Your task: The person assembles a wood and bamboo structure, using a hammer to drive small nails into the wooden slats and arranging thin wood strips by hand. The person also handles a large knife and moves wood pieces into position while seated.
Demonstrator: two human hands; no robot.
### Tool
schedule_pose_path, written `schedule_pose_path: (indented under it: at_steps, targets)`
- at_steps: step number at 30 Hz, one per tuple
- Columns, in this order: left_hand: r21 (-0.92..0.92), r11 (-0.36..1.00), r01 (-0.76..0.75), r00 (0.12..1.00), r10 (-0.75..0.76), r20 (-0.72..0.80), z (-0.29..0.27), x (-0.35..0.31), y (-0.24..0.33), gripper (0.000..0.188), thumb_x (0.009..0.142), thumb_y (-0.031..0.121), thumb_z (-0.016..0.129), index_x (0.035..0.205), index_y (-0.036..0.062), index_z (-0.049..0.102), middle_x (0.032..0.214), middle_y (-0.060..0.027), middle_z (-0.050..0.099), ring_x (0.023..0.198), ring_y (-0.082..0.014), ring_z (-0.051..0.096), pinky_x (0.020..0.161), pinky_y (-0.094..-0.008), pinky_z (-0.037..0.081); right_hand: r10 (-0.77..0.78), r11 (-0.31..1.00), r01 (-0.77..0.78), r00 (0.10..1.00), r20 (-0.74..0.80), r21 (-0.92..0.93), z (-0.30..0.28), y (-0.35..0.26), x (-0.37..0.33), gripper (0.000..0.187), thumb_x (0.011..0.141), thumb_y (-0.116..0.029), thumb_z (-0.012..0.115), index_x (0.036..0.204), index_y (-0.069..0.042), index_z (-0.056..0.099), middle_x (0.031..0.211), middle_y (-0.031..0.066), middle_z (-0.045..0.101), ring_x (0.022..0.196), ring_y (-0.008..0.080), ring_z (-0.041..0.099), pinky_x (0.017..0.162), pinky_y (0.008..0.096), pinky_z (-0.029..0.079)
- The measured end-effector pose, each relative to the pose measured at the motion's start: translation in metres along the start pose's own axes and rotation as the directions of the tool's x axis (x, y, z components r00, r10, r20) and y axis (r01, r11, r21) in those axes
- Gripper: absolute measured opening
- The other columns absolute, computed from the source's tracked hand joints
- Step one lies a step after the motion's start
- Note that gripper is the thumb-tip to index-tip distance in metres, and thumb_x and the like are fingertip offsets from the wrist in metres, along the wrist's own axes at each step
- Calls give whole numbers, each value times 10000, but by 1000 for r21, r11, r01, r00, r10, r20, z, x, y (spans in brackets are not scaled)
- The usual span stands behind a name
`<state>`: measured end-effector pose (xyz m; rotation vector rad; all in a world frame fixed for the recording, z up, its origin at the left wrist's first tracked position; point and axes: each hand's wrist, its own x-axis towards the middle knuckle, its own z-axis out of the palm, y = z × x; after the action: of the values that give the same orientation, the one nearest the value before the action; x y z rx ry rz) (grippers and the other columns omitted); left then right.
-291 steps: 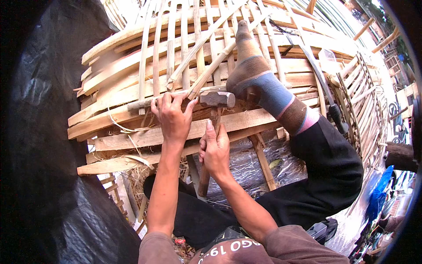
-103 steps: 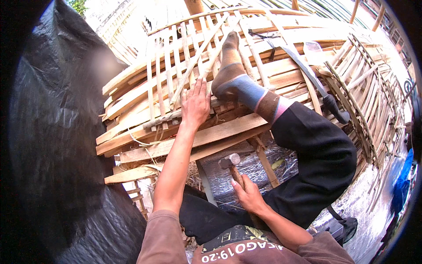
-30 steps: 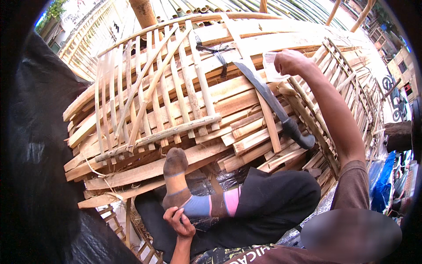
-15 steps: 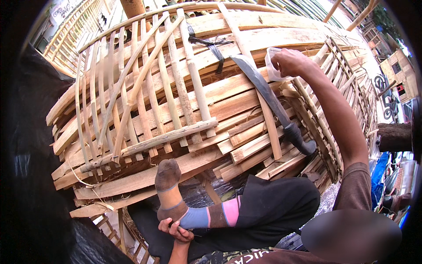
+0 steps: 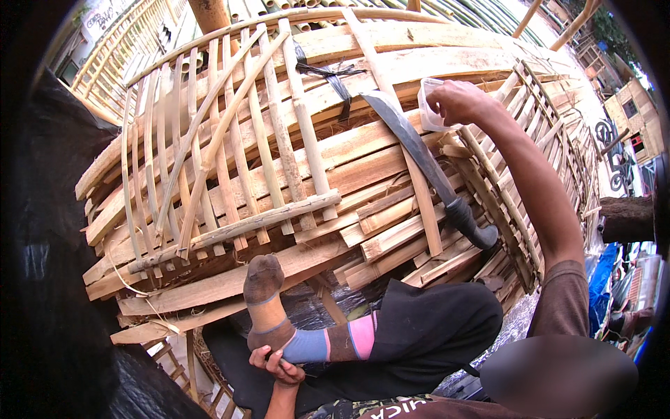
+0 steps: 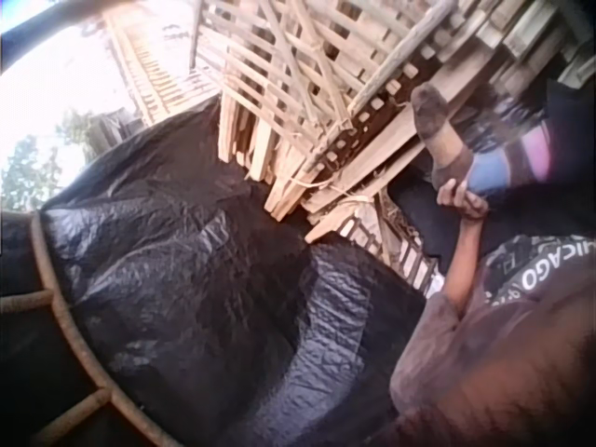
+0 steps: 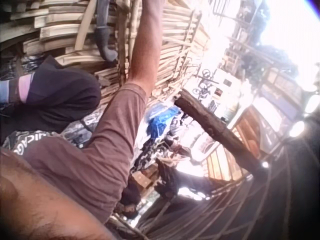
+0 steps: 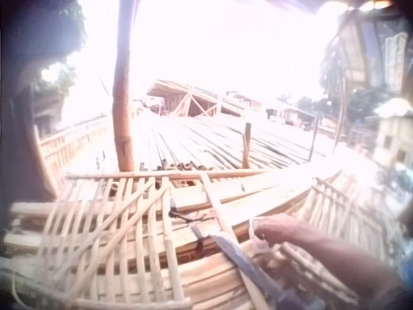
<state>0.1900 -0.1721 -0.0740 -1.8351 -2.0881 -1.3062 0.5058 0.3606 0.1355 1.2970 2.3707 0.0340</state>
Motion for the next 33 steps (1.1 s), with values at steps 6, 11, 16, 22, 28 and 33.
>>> schedule_pose_path:
  at_steps: [6,11,16,22,28,33]
  targets:
    - [24,1000,0,1000,-1,30,-1,-3,-2,339,975,337,364,1213,112,450,1244,-161,401,1188,-324,405,1023,-507,303,-6,1000,7,999,-45,20,2,-2,-1,222,708,-67,785,909,-86,693,889,141,708,868,324,688,734,424,551]
    - [30,1000,-3,999,2,44,0,-3,-1,336,975,334,364,1216,114,447,1243,-161,401,1194,-324,400,1026,-509,298,-4,981,23,995,-98,192,10,15,-1,200,762,-87,768,950,-81,700,912,135,717,875,312,692,768,411,543]
    - [26,1000,-11,999,10,36,0,-3,0,327,974,320,369,1216,116,450,1246,-160,400,1189,-325,401,1021,-512,296,-70,994,78,992,-106,74,0,8,-9,148,748,-63,763,887,-89,720,849,95,731,831,286,707,722,412,548]
    - [39,999,-20,999,18,43,-1,-2,-1,322,969,311,373,1211,115,454,1239,-164,412,1193,-327,399,1020,-511,297,-250,936,219,965,-84,-275,-7,0,-8,116,745,-54,719,792,-154,756,844,97,730,784,273,709,688,378,580]
    - [58,998,-18,999,16,35,1,-3,0,328,962,310,376,1211,112,457,1234,-168,418,1191,-331,402,1026,-510,296,-337,899,288,936,-100,-330,7,12,-6,99,769,-92,667,723,-155,727,772,108,707,724,280,697,617,387,566]
    - [54,998,-32,999,32,-12,2,4,4,251,932,263,398,1108,110,489,1188,-148,456,1098,-313,412,965,-490,320,-370,898,320,921,-124,-303,6,13,-3,123,772,-79,644,678,-133,702,772,119,706,709,297,693,612,399,561]
